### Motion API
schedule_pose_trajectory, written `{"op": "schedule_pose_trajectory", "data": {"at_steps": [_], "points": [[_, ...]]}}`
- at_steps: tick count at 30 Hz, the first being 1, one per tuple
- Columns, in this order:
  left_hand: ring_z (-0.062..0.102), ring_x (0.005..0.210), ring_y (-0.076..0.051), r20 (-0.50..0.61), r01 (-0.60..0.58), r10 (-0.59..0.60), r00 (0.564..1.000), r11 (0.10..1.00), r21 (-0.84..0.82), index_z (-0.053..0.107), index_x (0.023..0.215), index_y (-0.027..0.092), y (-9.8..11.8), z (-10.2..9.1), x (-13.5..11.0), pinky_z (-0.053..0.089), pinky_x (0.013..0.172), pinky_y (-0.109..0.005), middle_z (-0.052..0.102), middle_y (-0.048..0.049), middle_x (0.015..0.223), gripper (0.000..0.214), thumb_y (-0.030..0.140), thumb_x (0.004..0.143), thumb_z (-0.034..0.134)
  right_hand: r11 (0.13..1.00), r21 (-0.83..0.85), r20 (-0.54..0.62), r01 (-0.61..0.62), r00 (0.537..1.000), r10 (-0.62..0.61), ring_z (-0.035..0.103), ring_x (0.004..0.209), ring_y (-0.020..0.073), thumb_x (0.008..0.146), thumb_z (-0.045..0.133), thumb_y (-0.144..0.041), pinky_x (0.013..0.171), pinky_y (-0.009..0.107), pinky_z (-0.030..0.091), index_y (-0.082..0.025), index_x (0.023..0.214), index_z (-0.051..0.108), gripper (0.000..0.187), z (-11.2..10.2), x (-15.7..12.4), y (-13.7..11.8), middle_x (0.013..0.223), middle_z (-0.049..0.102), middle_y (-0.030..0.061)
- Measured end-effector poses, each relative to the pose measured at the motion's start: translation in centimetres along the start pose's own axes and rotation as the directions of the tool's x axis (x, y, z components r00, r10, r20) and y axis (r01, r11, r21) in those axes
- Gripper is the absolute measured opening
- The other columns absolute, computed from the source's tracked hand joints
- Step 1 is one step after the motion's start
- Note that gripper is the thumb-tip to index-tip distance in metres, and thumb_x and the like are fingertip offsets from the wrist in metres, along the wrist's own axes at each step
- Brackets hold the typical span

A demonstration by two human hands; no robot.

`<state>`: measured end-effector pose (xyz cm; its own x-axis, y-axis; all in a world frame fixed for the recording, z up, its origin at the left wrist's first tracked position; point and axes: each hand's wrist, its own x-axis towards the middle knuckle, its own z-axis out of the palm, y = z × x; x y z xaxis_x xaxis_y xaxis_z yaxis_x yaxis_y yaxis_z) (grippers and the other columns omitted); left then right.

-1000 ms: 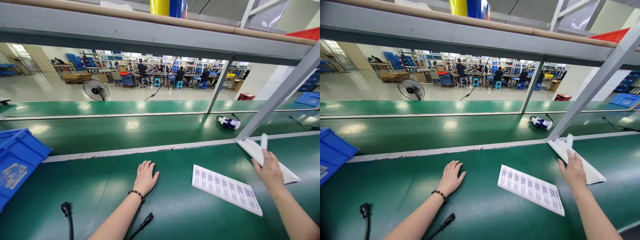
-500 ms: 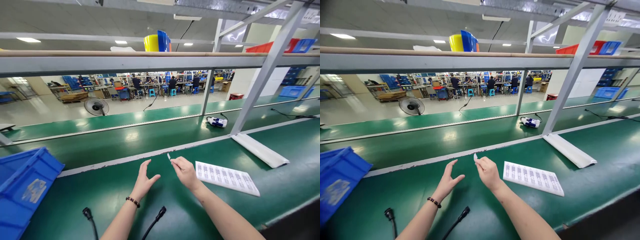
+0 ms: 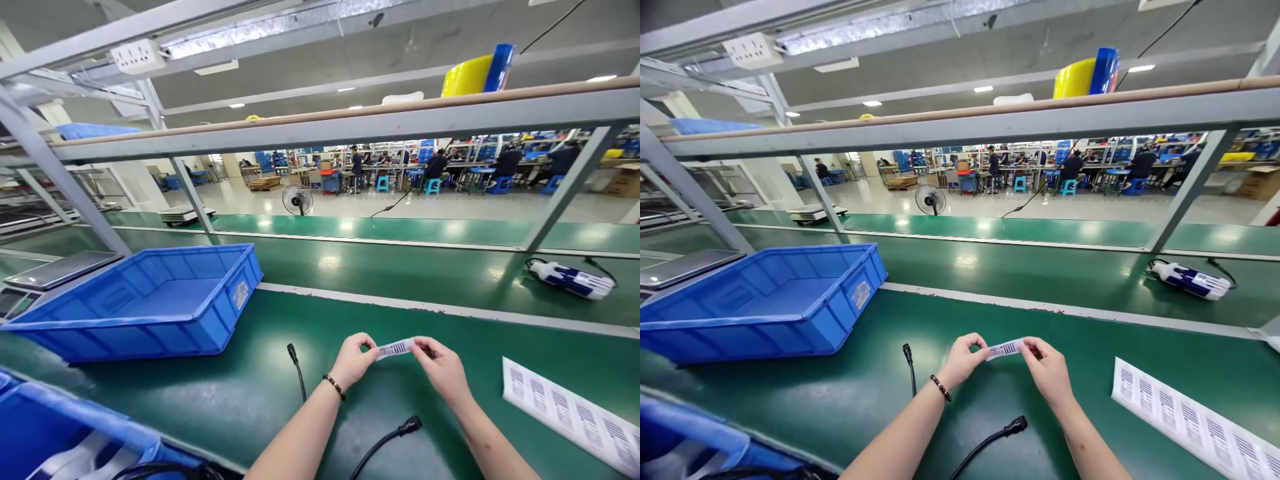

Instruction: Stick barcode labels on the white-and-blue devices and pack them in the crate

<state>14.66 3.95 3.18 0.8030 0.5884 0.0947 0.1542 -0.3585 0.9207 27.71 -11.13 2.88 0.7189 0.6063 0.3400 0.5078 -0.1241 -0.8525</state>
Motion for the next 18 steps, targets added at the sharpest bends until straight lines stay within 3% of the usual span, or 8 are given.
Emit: {"op": "schedule_pose_trajectory", "data": {"at_steps": [4,9,14,18], "points": [[0.053,0.079,-0.017,-0.032,-0.076,0.081,0.996,0.989,0.125,0.059,0.063,0.019,-0.7,0.1,0.0,0.039,0.089,-0.036,0.060,-0.0002,0.071,0.011,0.023,0.070,0.053,1.000,-0.009,0.046,-0.025,0.999,0.025,0.060,0.054,0.0161,0.077,0.053,-0.041,0.051,0.025,0.047,-0.019,0.070,0.061,0.024,0.8,0.2,1.4,0.061,0.062,0.0018],[0.056,0.078,-0.016,-0.023,-0.117,0.124,0.992,0.969,0.216,0.059,0.068,0.020,-2.8,0.6,0.5,0.023,0.106,-0.046,0.062,-0.0001,0.072,0.016,0.024,0.077,0.046,0.998,-0.021,0.032,0.051,0.998,-0.050,0.059,0.063,0.0143,0.079,0.050,-0.037,0.063,0.028,0.047,-0.019,0.069,0.059,0.022,1.7,0.2,2.8,0.095,0.061,0.0091],[0.060,0.076,-0.018,-0.001,-0.126,0.131,0.991,0.959,0.254,0.061,0.071,0.021,-4.2,0.4,1.3,0.029,0.104,-0.050,0.066,-0.0019,0.075,0.023,0.029,0.081,0.042,0.992,-0.061,0.051,0.111,0.993,-0.108,0.054,0.063,0.0148,0.080,0.048,-0.029,0.062,0.026,0.042,-0.021,0.068,0.057,0.018,2.4,0.4,3.4,0.066,0.058,0.0017],[0.061,0.087,-0.019,-0.004,-0.125,0.131,0.991,0.954,0.272,0.064,0.093,0.023,-4.5,0.1,1.4,0.028,0.106,-0.050,0.067,-0.0036,0.088,0.027,0.034,0.082,0.041,0.995,-0.059,0.034,0.085,0.996,-0.083,0.052,0.057,0.0133,0.082,0.046,-0.028,0.059,0.025,0.039,-0.021,0.067,0.057,0.019,2.7,0.4,3.4,0.060,0.056,-0.0009]]}}
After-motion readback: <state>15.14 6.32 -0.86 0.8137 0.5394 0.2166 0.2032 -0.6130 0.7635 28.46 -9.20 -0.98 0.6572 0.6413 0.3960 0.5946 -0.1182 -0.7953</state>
